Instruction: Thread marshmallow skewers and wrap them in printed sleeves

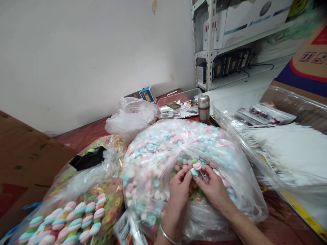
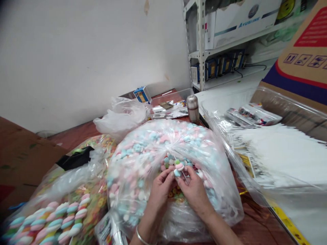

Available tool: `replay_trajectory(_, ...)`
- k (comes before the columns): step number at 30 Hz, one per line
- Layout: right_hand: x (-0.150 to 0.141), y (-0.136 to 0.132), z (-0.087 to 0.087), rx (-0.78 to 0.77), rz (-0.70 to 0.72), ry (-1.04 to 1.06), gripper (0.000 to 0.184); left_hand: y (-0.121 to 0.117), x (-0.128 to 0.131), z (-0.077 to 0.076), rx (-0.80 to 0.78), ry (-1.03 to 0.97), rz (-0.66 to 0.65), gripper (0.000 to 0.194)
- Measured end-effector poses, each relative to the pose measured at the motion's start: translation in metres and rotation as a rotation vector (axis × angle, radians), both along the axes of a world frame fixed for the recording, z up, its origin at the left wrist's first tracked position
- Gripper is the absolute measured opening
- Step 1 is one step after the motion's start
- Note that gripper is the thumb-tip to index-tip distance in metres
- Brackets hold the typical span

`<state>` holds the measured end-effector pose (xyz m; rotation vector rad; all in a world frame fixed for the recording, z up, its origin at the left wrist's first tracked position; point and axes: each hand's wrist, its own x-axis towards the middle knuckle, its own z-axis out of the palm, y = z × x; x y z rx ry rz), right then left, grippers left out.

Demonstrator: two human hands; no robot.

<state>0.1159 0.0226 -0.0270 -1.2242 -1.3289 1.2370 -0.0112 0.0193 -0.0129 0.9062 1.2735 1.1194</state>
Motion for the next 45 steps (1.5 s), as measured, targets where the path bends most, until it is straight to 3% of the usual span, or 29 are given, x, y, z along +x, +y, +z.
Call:
replay_trajectory(5,0.001,-0.002,0.004,0.023,0.027,-0.041,0.024,-0.001,-0.001,0.006,-0.028,-0.033,0.04,0.045)
replay_trajectory(10,0.024,-0.025,0.012,0.018,-0.025,-0.218,0.026,0.002,-0.01,0.006,-0.067,-0.015,0.133,0.041)
replay_trajectory(17,0.043,-0.054,0.026,0.016,0.167,-0.515,0.032,0.002,-0.01,0.01,-0.008,-0.019,0.215,0.041)
replay_trajectory(24,0.04,-0.055,0.031,-0.023,0.135,-0.549,0.033,-0.001,-0.005,0.014,0.015,-0.002,0.185,0.038)
replay_trajectory(33,0.038,-0.055,0.033,-0.049,0.124,-0.645,0.033,-0.006,-0.002,0.011,0.193,0.27,0.099,0.028)
replay_trajectory(45,0.03,-0.054,0.018,-0.051,0.206,-0.643,0.033,-0.021,-0.006,0.006,0.28,0.476,0.08,0.024)
